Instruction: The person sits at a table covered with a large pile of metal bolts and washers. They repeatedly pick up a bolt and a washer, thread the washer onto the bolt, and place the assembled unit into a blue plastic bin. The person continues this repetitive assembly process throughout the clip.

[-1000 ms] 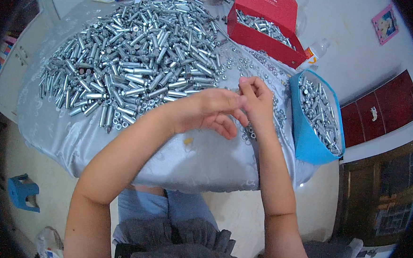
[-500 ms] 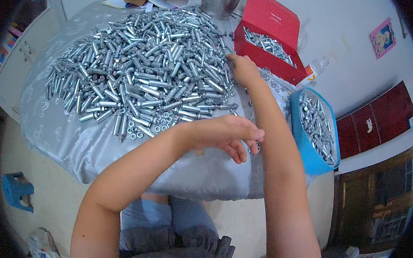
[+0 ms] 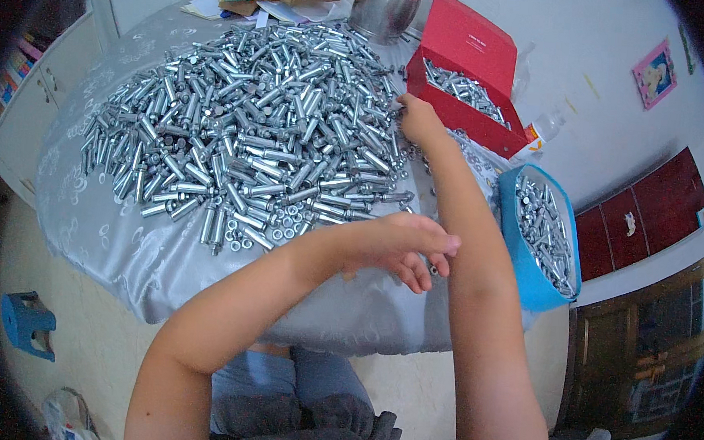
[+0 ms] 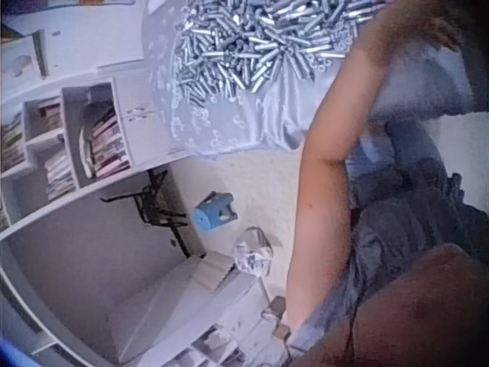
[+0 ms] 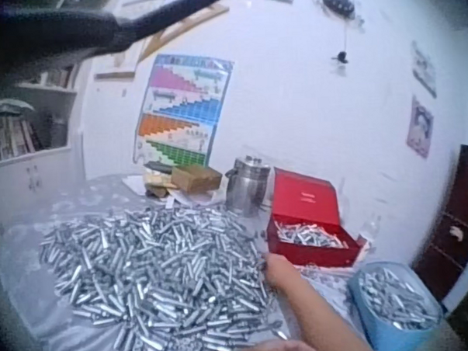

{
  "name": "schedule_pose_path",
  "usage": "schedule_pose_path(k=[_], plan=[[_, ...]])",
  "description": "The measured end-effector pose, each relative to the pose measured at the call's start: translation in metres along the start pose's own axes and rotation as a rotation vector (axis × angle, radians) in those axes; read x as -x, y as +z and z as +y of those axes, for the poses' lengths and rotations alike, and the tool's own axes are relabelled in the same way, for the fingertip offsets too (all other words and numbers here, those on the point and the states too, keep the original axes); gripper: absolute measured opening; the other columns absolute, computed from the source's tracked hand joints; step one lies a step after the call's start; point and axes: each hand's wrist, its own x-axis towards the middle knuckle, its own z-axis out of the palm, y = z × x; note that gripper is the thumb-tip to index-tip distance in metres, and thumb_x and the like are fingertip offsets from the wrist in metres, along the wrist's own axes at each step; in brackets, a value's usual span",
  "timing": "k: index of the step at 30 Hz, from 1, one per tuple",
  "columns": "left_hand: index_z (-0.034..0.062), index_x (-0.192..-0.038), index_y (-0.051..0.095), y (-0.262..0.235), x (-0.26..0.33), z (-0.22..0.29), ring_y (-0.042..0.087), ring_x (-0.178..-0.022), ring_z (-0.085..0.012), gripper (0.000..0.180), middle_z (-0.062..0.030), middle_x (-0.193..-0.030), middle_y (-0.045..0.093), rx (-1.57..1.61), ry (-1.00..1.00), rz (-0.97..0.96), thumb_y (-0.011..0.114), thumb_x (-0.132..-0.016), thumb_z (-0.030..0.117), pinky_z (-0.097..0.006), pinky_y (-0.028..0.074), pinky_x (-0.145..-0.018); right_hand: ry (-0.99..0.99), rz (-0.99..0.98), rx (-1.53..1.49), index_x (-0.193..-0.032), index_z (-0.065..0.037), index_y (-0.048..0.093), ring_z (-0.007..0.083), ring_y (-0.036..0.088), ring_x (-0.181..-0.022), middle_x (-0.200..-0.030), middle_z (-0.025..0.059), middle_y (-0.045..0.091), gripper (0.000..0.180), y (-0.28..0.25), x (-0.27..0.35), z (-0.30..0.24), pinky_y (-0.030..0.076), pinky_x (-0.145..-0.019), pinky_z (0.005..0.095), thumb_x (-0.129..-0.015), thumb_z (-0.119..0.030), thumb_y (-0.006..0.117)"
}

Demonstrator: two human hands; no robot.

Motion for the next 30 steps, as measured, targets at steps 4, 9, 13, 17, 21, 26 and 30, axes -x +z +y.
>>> schedule_pose_path(k=[4, 9, 13, 17, 21, 26, 30], plan=[[0.0013, -0.104, 0.046, 0.001, 0.0, 0.001, 0.058, -0.065, -0.0202, 0.041, -0.0108, -0.087, 0.055, 0.069, -0.011, -0.011, 0.054, -0.082, 0.035, -0.03, 0.05, -0.061, 0.051, -0.004, 0.007, -0.106, -0.001, 0.052, 0.0334, 0.053, -0.098, -0.102, 0.0229, 0.055, 0.034, -0.003, -0.014, -0.003, 0.042, -0.082, 0.0371, -0.073, 0.001, 0.046], [0.002, -0.1, 0.047, -0.001, -0.001, -0.002, 0.057, -0.065, -0.0186, 0.037, -0.0087, -0.084, 0.054, 0.172, 0.018, 0.073, 0.055, -0.082, 0.033, -0.031, 0.049, -0.061, 0.051, 0.0, -0.019, -0.108, -0.001, 0.052, 0.0335, 0.053, -0.099, -0.103, 0.0228, 0.055, 0.039, 0.009, -0.037, -0.005, 0.041, -0.084, 0.0371, -0.07, 0.003, 0.047], [0.0038, -0.092, 0.047, -0.005, -0.006, -0.004, 0.057, -0.063, -0.0176, 0.031, -0.0069, -0.08, 0.054, 0.185, 0.05, 0.141, 0.056, -0.082, 0.031, -0.031, 0.049, -0.06, 0.041, -0.003, 0.004, -0.11, -0.002, 0.051, 0.0334, 0.053, -0.098, -0.102, 0.0231, 0.055, 0.041, 0.016, -0.053, 0.001, 0.041, -0.083, 0.0372, -0.069, 0.002, 0.048], [0.0055, -0.087, 0.046, -0.006, -0.002, 0.002, 0.056, -0.059, -0.0168, 0.026, -0.005, -0.075, 0.053, 0.197, 0.063, 0.25, 0.057, -0.082, 0.028, -0.03, 0.049, -0.058, 0.104, -0.016, 0.004, -0.11, -0.001, 0.051, 0.0335, 0.054, -0.097, -0.102, 0.0232, 0.055, 0.041, 0.023, -0.065, -0.006, 0.042, -0.083, 0.0371, -0.069, 0.001, 0.049], [0.0051, -0.087, 0.046, -0.01, -0.007, 0.004, 0.055, -0.058, -0.0163, 0.024, -0.0051, -0.072, 0.052, 0.266, 0.076, 0.315, 0.057, -0.082, 0.026, -0.029, 0.048, -0.056, 0.094, 0.02, 0.04, -0.11, -0.001, 0.051, 0.0335, 0.054, -0.097, -0.102, 0.0232, 0.055, 0.041, 0.033, -0.079, 0.001, 0.042, -0.083, 0.0372, -0.069, 0.0, 0.048], [0.004, -0.086, 0.047, -0.015, -0.01, 0.002, 0.054, -0.056, -0.0157, 0.021, -0.0051, -0.07, 0.052, 0.331, 0.16, 0.331, 0.056, -0.083, 0.022, -0.028, 0.047, -0.054, 0.188, 0.04, 0.044, -0.11, -0.003, 0.053, 0.0325, 0.054, -0.097, -0.103, 0.0215, 0.055, 0.04, 0.033, -0.102, 0.014, 0.042, -0.083, 0.0366, -0.07, -0.001, 0.05], [0.004, -0.085, 0.048, -0.017, -0.009, 0.002, 0.051, -0.055, -0.0128, 0.018, -0.0035, -0.068, 0.051, 0.353, 0.221, 0.415, 0.054, -0.084, 0.021, -0.026, 0.045, -0.052, 0.043, 0.14, -0.03, -0.1, -0.002, 0.057, 0.0345, 0.054, -0.093, -0.097, 0.0226, 0.057, 0.031, 0.047, -0.117, 0.032, 0.042, -0.081, 0.0386, -0.071, -0.006, 0.048]])
